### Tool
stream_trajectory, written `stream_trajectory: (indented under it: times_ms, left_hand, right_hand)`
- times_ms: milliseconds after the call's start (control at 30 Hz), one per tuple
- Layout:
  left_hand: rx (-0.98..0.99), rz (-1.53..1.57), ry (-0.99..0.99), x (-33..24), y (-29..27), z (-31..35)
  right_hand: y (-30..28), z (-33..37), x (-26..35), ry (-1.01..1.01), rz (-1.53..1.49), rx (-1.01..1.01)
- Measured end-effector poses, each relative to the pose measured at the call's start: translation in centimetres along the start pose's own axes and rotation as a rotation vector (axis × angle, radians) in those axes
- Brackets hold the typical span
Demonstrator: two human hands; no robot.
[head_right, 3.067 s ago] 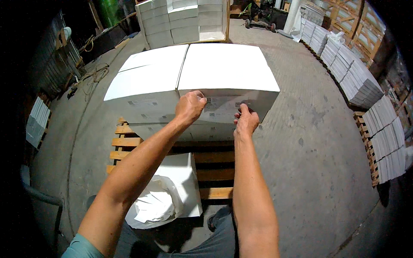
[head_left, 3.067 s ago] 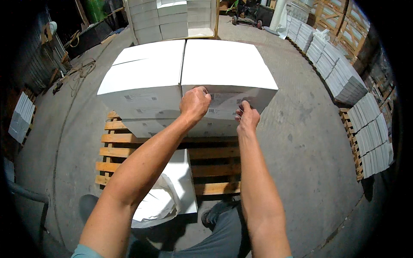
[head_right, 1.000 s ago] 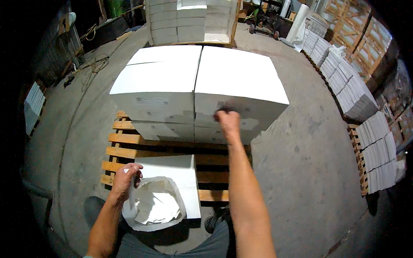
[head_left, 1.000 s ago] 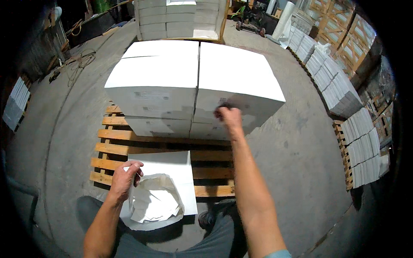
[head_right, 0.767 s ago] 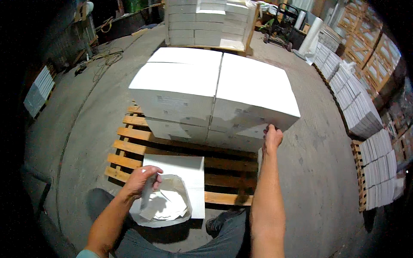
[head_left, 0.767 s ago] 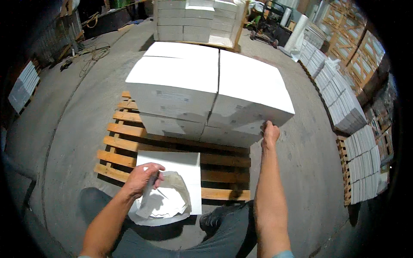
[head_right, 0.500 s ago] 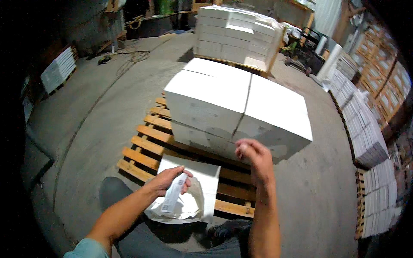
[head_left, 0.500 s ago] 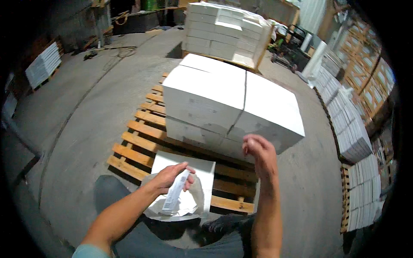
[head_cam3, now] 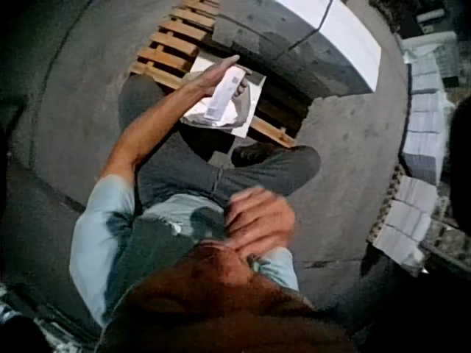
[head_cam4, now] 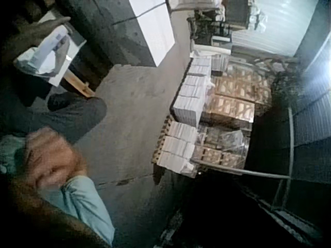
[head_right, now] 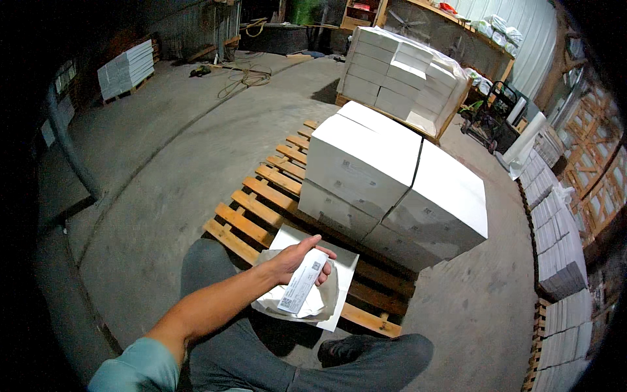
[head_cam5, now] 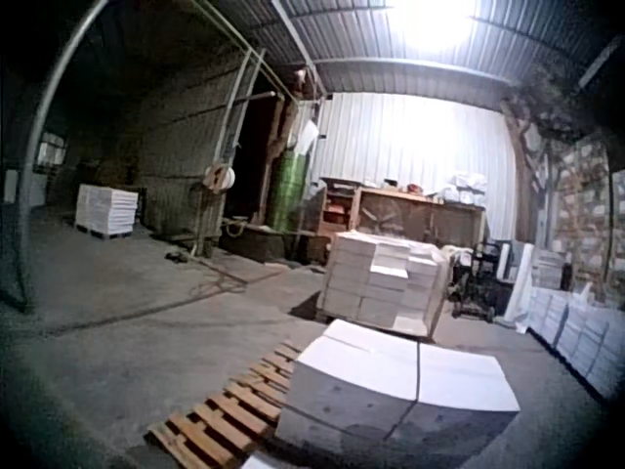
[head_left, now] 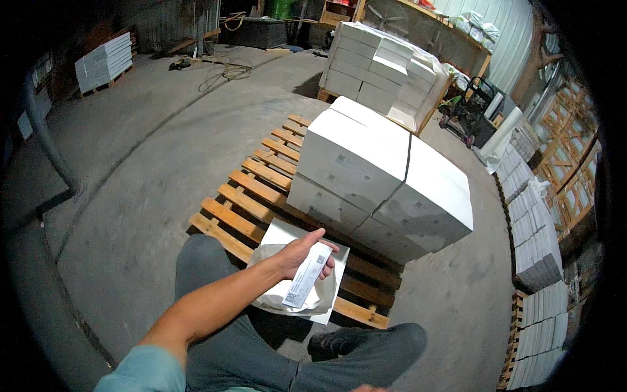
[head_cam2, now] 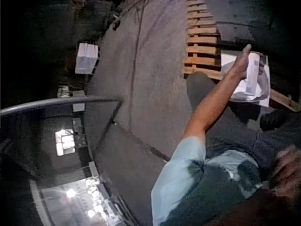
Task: The person sits on the floor and repeatedly peels labels from a roll, then applies them to the sides of stacked white boxes on a wooden pallet. The person handles the label roll and boxes by hand.
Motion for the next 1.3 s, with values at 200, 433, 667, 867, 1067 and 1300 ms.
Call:
stream_trajectory:
  times_ms: [200, 433, 667, 867, 1067, 1300]
  left_hand:
    - [0.018, -0.011, -0.038, 2.5, 0.6, 3.1]
    - [0.066, -0.151, -0.117, 4.2, 2.0, 4.5]
    - [0.111, -0.151, -0.168, 4.5, 1.7, 4.7]
    - [0.171, -0.195, -0.213, 5.4, 0.5, 3.5]
    - [0.122, -0.211, -0.203, 4.9, 0.6, 2.8]
    - [-0.104, -0.254, -0.152, 5.2, 0.4, 2.2]
  right_hand:
    - [-3.9, 4.5, -3.4, 0.955, 0.280, -0.846]
    - [-9.2, 6.8, -11.4, 0.964, 0.730, -0.835]
    - [-10.7, 7.9, -13.6, 1.004, 0.295, -0.821]
    - [-12.7, 9.6, -14.6, 1.010, 0.203, -0.819]
    - [-13.1, 8.6, -14.4, 0.893, 0.217, -1.036]
    - [-15.3, 10.3, -14.4, 0.708, 0.009, -1.157]
Point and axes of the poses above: each hand's wrist, its own z-axis away from the middle knuckle, its own y-axis out of the palm, x = y × z, the point moved 2 cm from there along -z, towards the middle knuckle, and after that the axes turned 12 degrees about y, right-handed, at the moved point
